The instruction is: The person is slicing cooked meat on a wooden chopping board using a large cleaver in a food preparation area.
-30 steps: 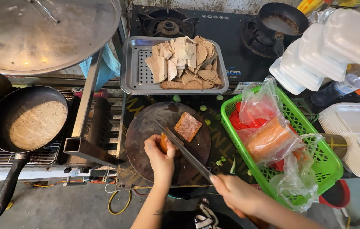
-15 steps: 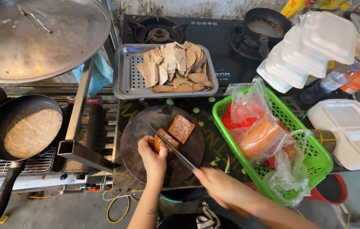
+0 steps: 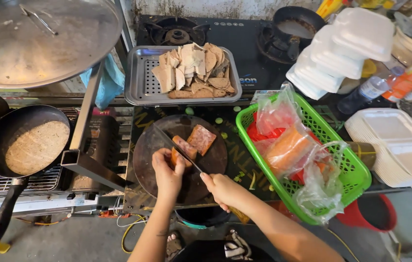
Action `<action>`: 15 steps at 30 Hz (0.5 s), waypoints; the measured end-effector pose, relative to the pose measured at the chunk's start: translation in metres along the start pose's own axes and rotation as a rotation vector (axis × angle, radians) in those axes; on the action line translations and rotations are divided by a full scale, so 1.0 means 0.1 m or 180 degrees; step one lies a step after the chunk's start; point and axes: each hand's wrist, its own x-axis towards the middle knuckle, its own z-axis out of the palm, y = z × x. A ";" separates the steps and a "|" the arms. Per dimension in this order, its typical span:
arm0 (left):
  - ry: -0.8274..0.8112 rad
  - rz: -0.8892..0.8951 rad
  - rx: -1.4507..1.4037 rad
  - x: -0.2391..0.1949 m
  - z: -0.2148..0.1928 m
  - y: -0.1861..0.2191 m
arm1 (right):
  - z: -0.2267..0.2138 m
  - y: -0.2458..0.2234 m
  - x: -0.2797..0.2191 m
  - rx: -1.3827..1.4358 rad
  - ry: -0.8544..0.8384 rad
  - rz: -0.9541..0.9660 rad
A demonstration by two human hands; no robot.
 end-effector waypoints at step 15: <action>-0.0833 0.0508 0.1686 0.05 0.16 0.36 | -0.29 0.74 -0.11 -0.0449 0.1081 -0.0337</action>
